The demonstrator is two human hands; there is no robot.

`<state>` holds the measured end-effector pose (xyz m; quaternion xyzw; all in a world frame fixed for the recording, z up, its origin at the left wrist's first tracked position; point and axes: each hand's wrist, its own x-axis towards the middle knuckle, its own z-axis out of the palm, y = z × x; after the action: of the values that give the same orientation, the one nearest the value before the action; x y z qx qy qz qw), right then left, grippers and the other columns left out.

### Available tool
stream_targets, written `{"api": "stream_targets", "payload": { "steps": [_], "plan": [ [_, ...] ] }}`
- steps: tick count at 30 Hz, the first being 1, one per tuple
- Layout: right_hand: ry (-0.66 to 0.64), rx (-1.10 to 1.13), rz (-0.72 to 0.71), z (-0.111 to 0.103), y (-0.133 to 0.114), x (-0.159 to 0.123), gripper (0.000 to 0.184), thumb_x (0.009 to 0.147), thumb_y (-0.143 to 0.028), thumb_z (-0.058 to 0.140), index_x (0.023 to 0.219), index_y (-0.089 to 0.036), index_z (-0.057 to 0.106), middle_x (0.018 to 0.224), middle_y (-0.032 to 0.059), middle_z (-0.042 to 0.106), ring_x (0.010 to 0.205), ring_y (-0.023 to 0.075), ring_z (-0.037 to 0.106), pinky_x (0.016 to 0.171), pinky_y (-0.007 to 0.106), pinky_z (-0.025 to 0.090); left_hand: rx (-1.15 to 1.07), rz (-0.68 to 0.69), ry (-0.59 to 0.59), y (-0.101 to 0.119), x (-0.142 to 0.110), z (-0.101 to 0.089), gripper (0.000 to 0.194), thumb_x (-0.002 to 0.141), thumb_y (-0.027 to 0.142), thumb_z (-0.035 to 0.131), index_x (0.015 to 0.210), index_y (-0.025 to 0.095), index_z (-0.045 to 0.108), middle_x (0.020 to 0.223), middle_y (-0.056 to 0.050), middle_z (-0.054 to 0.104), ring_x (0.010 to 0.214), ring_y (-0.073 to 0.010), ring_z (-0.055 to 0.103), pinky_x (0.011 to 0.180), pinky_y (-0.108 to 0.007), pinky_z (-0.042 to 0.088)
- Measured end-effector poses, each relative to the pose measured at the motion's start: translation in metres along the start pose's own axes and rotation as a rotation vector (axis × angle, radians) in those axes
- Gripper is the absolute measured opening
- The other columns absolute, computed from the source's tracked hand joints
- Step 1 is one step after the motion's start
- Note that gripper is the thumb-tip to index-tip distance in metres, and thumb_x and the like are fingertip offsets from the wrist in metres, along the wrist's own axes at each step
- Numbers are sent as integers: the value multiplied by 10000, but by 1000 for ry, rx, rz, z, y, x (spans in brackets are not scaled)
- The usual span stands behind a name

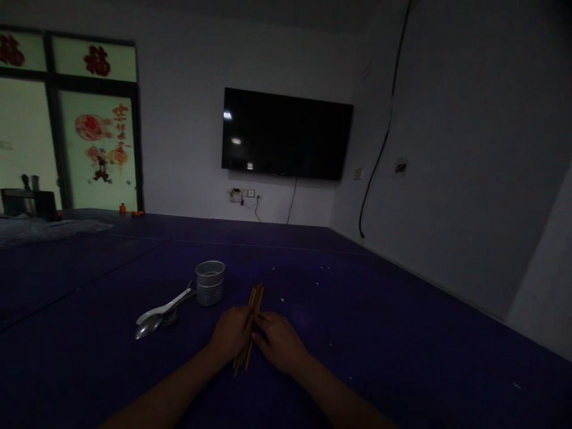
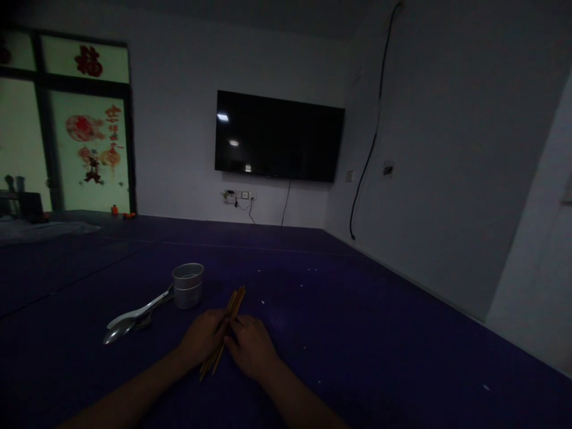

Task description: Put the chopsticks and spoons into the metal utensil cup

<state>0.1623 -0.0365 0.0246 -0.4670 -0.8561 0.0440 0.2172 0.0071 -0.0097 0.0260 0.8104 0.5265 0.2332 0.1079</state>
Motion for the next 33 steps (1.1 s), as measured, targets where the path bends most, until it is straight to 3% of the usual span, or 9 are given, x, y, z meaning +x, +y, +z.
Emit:
{"api": "stream_targets", "payload": {
  "steps": [33],
  "plan": [
    [-2,56,5,-1,0,-1,365,866,-260,496,1223,-211,558,1249,84,580,1149,240,520,987,361,364,127,25,-19,3,0,-2,276,878,195,365,1013,181,606,1052,-84,673,952,-185,622,808,-272,440]
  ]
}}
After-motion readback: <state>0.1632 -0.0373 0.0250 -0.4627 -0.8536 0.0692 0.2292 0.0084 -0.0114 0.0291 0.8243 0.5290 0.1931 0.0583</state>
